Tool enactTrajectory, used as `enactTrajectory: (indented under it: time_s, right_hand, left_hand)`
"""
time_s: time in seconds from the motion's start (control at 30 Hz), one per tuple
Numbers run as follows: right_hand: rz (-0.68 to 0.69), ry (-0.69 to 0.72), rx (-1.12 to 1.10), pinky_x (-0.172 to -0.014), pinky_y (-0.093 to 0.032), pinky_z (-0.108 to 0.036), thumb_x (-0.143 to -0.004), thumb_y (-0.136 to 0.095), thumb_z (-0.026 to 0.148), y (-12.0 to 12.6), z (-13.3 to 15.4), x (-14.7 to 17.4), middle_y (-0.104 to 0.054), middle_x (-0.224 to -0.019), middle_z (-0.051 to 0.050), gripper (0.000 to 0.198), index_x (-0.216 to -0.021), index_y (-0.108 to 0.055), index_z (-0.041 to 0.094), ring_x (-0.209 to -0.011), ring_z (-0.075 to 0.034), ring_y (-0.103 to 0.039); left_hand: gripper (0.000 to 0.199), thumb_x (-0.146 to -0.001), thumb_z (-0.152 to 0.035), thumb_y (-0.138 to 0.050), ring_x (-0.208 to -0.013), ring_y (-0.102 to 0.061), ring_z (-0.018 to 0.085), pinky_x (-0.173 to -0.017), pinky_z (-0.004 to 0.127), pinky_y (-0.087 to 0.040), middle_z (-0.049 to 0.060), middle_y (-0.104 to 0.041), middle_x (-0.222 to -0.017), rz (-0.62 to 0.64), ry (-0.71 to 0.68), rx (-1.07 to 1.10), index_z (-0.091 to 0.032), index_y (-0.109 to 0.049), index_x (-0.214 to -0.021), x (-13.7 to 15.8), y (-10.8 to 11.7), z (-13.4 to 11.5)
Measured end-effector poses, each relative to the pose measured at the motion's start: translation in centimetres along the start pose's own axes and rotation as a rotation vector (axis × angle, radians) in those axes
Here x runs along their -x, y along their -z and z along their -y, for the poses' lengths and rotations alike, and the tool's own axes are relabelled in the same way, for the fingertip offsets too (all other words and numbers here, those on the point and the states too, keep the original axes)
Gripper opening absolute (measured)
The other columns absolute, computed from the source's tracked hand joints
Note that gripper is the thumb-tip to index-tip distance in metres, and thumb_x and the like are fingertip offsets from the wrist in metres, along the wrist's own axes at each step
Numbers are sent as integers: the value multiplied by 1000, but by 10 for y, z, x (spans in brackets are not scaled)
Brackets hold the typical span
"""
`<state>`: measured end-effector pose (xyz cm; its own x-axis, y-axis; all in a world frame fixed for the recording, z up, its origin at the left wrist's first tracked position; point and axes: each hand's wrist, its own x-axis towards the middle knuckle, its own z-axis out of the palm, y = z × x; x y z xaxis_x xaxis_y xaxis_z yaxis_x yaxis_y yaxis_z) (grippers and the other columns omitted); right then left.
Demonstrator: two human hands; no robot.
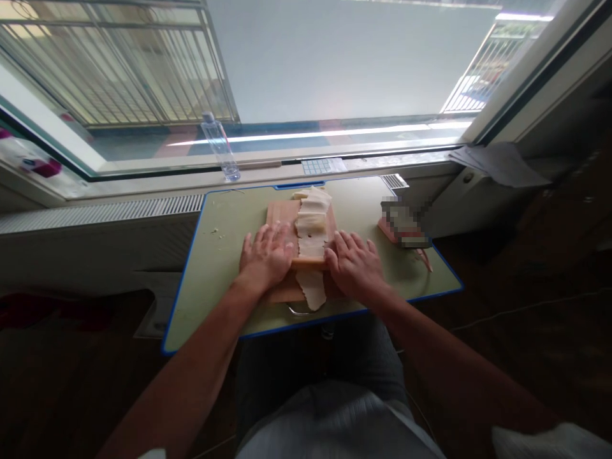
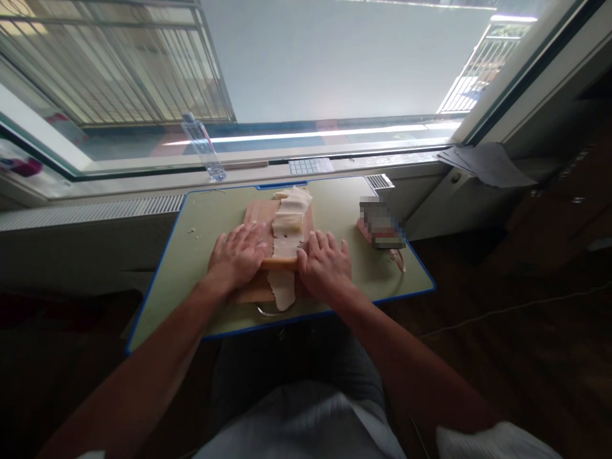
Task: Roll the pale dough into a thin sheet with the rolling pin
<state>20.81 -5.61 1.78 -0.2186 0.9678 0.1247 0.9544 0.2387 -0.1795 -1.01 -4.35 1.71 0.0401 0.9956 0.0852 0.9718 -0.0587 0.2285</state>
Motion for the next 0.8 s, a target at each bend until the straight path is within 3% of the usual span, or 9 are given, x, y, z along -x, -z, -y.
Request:
enactTrajectory:
  time_s: [0.13, 0.2, 0.3, 0.4, 0.47, 0.6, 0.7, 0.8]
  right_hand:
    - [-23, 19, -23, -129, -20, -59, -114, -30, 46, -4, 7, 47, -46, -169, -18, 63, -162, -48, 11, -158, -35, -37]
    - [-32, 12, -11, -130, -18, -59, -114, -29, 46, -6, 8, 47, -45, -170, -18, 63, -162, -48, 11, -159, -35, -36]
    - [-26, -48, 34, -130, -17, -62, -115, -26, 49, -5, 5, 8, -45, -170, -16, 64, -161, -50, 13, -160, -35, -35]
    - [70, -96, 50, -128, -24, -64, -113, -28, 55, -1, 0, -36, -35, -175, -15, 71, -168, -39, 11, -161, -39, -31]
    - [99, -106, 60, -127, -27, -63, -112, -30, 54, 2, 0, -42, -34, -176, -16, 73, -169, -37, 9, -160, -39, -33]
    - [20, -45, 89, -127, -27, -59, -114, -27, 47, -1, 7, 10, -47, -169, -16, 64, -161, -51, 10, -157, -36, -40]
    - [-29, -4, 85, -129, -24, -55, -114, -26, 47, -5, 11, 51, -45, -170, -16, 65, -163, -49, 10, -159, -32, -38]
    - [-10, -28, 83, -130, -21, -58, -114, -25, 48, -7, 9, 38, -46, -170, -14, 64, -162, -50, 12, -160, -33, -36]
  left_hand:
    - [61, -108, -43, -36, -162, -36, 34, -132, 63, -22, 8, -42, -173, -91, -39, 52, -29, -46, -166, 50, -4, -2]
    - [62, -108, -44, -34, -163, -33, 35, -133, 64, -21, 7, -39, -175, -88, -38, 38, -27, -45, -167, 51, -3, -2]
    - [65, -108, -45, -30, -165, -28, 33, -134, 66, -18, 6, -32, -178, -2, 20, -28, -26, -39, -169, 15, 2, -4]
    - [72, -108, -53, -25, -167, -22, 32, -134, 66, -17, 6, -23, -181, 127, 55, -51, -22, -29, -173, -28, 8, -6]
    - [74, -108, -55, -23, -167, -21, 33, -134, 67, -17, 7, -21, -181, 150, 47, -51, -19, -27, -173, -35, 9, -6]
    - [69, -109, -49, -24, -165, -29, 31, -134, 65, -20, 8, -31, -178, 57, 16, -69, -19, -34, -171, 13, 4, -6]
    - [66, -110, -47, -24, -165, -30, 29, -134, 62, -22, 5, -33, -178, -8, -32, -74, -23, -37, -170, 51, 1, -7]
    - [65, -109, -46, -27, -165, -30, 30, -134, 65, -21, 6, -34, -177, -2, -24, -70, -25, -39, -169, 40, 1, -6]
